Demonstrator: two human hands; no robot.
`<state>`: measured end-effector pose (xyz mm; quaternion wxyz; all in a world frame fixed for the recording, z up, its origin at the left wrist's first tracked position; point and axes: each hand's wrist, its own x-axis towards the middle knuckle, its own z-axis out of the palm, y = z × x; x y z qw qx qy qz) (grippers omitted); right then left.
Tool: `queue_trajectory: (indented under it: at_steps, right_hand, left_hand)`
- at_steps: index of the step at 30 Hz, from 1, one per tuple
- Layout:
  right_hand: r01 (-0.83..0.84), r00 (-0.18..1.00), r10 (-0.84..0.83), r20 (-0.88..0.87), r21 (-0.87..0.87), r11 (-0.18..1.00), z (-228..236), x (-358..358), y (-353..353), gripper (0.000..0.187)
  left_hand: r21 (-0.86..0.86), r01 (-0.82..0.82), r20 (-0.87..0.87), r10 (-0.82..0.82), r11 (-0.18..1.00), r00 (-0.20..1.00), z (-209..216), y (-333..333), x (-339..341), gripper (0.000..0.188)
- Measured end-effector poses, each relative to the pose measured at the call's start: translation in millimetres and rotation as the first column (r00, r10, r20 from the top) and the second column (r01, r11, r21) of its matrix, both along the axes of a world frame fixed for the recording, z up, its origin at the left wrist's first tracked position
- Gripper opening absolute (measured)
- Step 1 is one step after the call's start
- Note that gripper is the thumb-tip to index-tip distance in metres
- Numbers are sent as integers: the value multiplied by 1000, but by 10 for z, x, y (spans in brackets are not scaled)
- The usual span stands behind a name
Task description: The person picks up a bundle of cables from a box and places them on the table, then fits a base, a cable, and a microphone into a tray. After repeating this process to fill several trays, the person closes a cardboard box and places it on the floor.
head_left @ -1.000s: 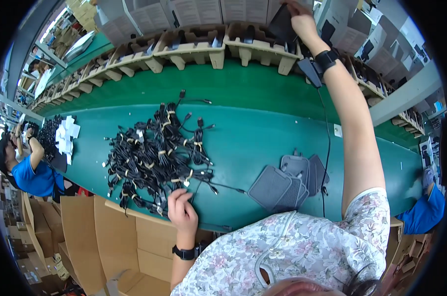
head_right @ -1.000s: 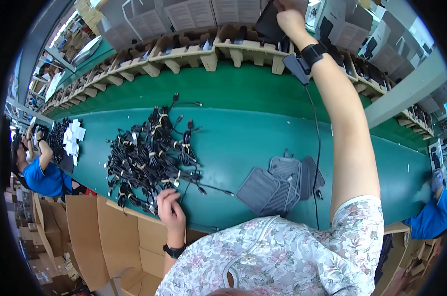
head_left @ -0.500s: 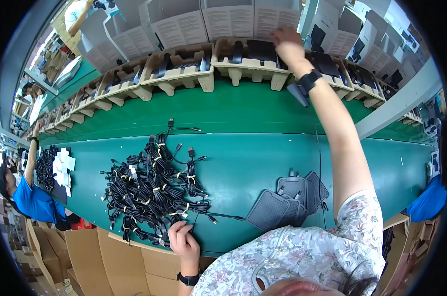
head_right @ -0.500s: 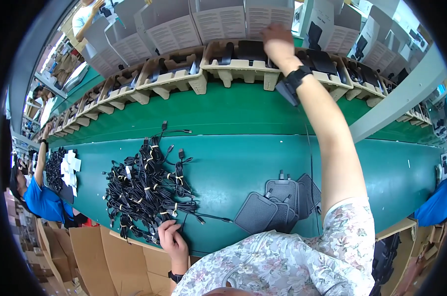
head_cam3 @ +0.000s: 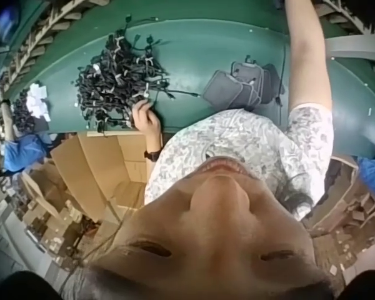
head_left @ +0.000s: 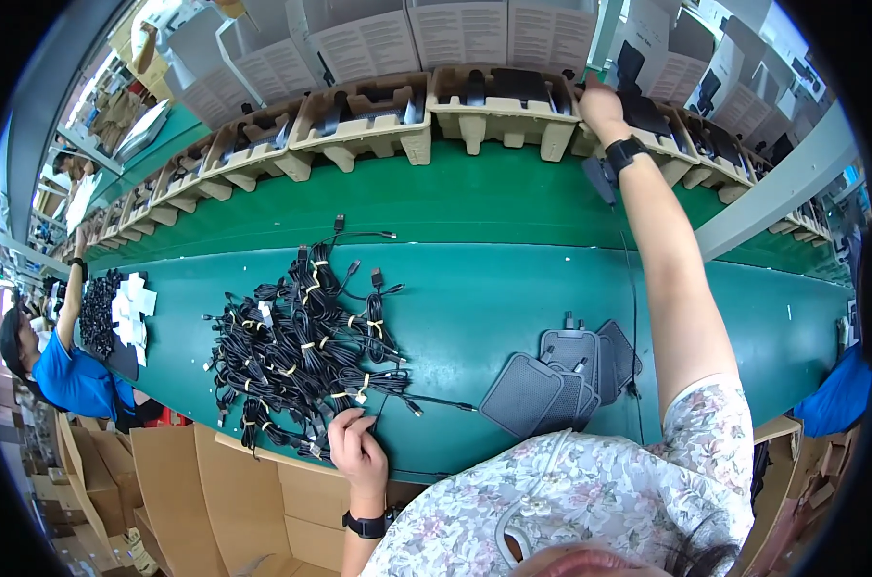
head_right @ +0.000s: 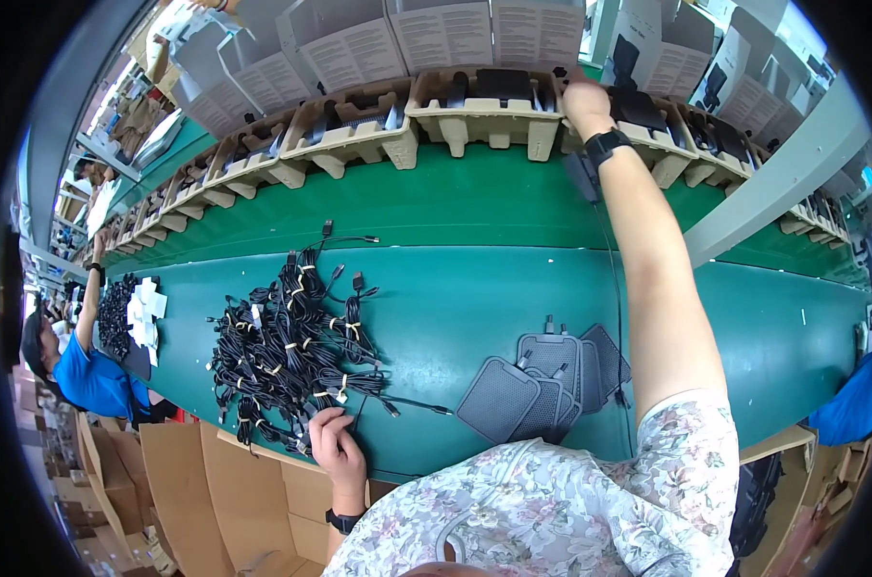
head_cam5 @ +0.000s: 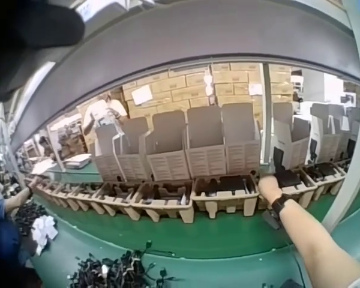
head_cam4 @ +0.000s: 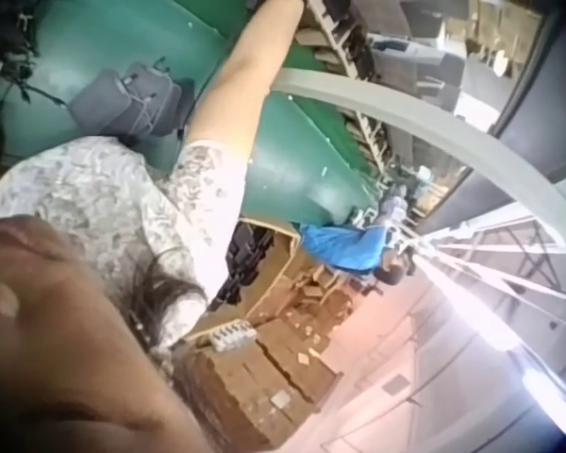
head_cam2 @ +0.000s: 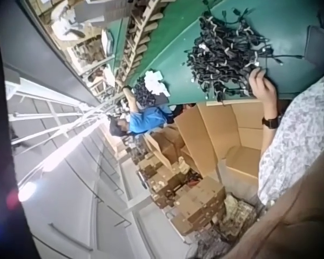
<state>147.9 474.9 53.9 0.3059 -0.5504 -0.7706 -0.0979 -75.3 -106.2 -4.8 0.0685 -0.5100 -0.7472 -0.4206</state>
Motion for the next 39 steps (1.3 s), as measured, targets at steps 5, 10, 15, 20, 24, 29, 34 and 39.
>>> queue_trajectory:
  at_steps: [5,10,15,20,24,29,34,39]
  right_hand:
    - [-68,876,-30,481,186,980,238,-7,-413,29]
    - [-166,973,169,156,-29,986,136,244,-268,33]
    - [-137,937,179,301,-158,978,241,270,-154,32]
    - [-63,893,-92,441,324,944,479,-166,-821,27]
    - [-727,686,679,262,274,630,659,-974,-2129,21]
    - [-989,138,929,344,91,113,117,-1596,-3325,30]
    - [-982,138,864,484,-49,185,-193,-1636,-3618,34]
    - [-890,253,854,454,-238,390,57,-1249,-3583,32]
  left_hand:
    - [-14,-68,-3,68,998,998,-2,-34,-34,21]
    - [-12,-18,-47,17,1000,999,41,4,-52,22]
    - [-11,-54,15,54,998,998,14,-33,-59,21]
    - [43,-32,40,31,999,999,-23,-24,-111,20]
    - [70,-40,29,38,997,999,29,-79,-85,20]
    - [115,-26,36,22,993,999,-15,-79,-90,18]
    - [146,-18,33,13,989,999,-11,-95,-48,18]
    - [173,-16,14,13,985,1000,-11,-162,-35,19]
